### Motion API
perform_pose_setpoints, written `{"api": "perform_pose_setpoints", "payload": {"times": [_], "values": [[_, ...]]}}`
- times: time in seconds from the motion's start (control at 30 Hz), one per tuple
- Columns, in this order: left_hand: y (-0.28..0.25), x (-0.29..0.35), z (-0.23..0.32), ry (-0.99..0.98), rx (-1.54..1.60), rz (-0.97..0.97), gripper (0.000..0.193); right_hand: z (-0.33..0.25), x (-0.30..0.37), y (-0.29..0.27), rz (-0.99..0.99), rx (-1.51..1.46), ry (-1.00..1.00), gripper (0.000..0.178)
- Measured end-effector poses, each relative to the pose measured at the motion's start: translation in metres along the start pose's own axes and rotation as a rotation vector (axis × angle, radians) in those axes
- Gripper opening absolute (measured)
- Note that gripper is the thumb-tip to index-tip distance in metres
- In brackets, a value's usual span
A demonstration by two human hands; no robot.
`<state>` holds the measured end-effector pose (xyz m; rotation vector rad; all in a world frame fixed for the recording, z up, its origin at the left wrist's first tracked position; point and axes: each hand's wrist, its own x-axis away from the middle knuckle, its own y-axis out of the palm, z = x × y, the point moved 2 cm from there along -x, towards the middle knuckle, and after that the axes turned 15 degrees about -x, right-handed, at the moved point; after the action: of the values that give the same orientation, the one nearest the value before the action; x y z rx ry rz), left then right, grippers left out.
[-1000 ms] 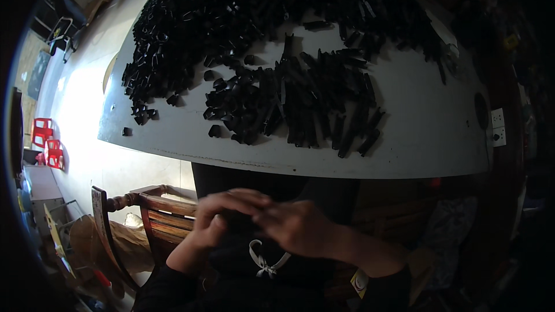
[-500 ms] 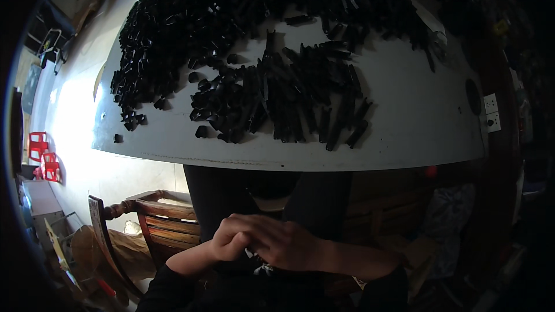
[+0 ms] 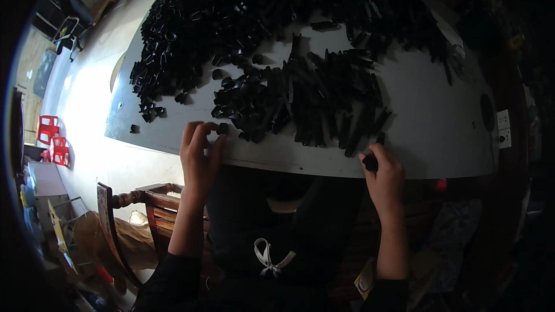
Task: Manually assembling small black plastic components by snapping pieces together.
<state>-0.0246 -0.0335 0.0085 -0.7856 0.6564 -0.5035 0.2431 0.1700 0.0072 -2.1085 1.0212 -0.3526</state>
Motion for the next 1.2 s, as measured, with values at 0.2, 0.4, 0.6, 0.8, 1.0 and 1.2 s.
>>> {"api": "perform_pose_setpoints", "payload": {"times": [0.2,0.4,0.6,0.8,1.0,1.2], "values": [[-0.002,-0.008,-0.010,0.197,-0.153,-0.123,0.018,0.003,0.013,0.003,0.103,0.029,0.036,0.016],[-0.008,-0.001,-0.005,0.316,-0.239,-0.198,0.016,-0.028,0.035,0.002,0.060,-0.505,0.152,0.031],[-0.009,0.018,0.014,0.270,0.096,-0.281,0.017,-0.098,0.030,0.032,-0.236,-0.469,-0.199,0.031],[-0.029,0.028,0.039,0.318,0.335,-0.342,0.016,-0.114,0.021,0.043,-0.173,-0.320,-0.514,0.027],[-0.034,0.028,0.045,0.343,0.356,-0.359,0.014,-0.115,0.023,0.038,-0.202,-0.251,-0.542,0.029],[-0.032,0.034,0.041,0.402,0.431,-0.390,0.011,-0.110,0.022,0.037,-0.327,-0.295,-0.554,0.027]]}}
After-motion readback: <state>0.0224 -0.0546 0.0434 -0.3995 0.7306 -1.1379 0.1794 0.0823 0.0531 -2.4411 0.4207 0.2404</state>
